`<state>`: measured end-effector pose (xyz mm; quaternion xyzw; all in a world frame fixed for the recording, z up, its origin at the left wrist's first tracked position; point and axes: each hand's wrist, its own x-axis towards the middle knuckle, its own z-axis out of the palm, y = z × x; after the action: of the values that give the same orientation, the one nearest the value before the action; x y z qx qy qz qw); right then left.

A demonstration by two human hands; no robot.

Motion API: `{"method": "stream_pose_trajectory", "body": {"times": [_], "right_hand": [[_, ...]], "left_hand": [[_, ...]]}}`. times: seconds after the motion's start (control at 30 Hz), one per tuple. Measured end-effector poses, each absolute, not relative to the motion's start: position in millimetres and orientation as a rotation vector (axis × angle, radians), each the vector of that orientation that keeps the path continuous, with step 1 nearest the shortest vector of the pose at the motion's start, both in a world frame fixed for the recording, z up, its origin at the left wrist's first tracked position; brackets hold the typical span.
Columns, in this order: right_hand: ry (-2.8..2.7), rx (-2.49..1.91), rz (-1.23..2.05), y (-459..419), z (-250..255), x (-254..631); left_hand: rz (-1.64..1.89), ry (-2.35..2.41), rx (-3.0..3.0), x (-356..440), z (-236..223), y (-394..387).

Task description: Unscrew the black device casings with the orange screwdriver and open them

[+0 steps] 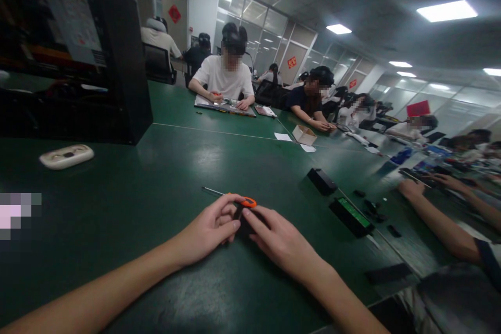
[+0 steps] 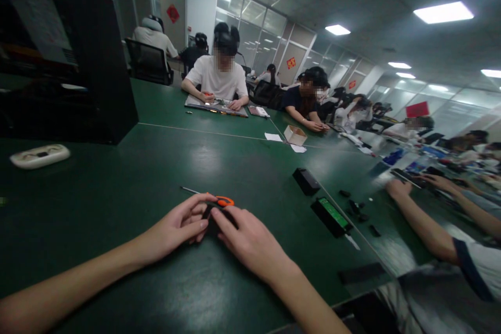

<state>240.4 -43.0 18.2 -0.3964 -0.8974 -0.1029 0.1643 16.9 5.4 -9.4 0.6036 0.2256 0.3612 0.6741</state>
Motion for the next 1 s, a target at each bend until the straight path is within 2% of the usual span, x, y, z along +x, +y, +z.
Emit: {"method": "stream_pose_trajectory", "body": {"times": [0.23, 0.37, 0.6, 1.0], "right_hand": [[-1.916, -1.838, -0.621, -56.1, 37.2, 413.9], [-1.870, -1.957, -0.532, -61.8, 18.4, 473.4], [-1.788, -1.948, -0.558, -64.1, -7.0, 469.6], [-1.879, -1.952, -0.646, -69.4, -13.8, 473.1]], "left_hand": [[0.801, 0.551, 1.394, 17.9, -6.6, 8.3], [0.786, 0.571, 1.422, 19.1, -6.2, 7.8], [0.748, 0.617, 1.498, 16.9, -5.9, 8.1], [0.691, 0.674, 1.571, 15.2, 2.2, 4.3]]}}
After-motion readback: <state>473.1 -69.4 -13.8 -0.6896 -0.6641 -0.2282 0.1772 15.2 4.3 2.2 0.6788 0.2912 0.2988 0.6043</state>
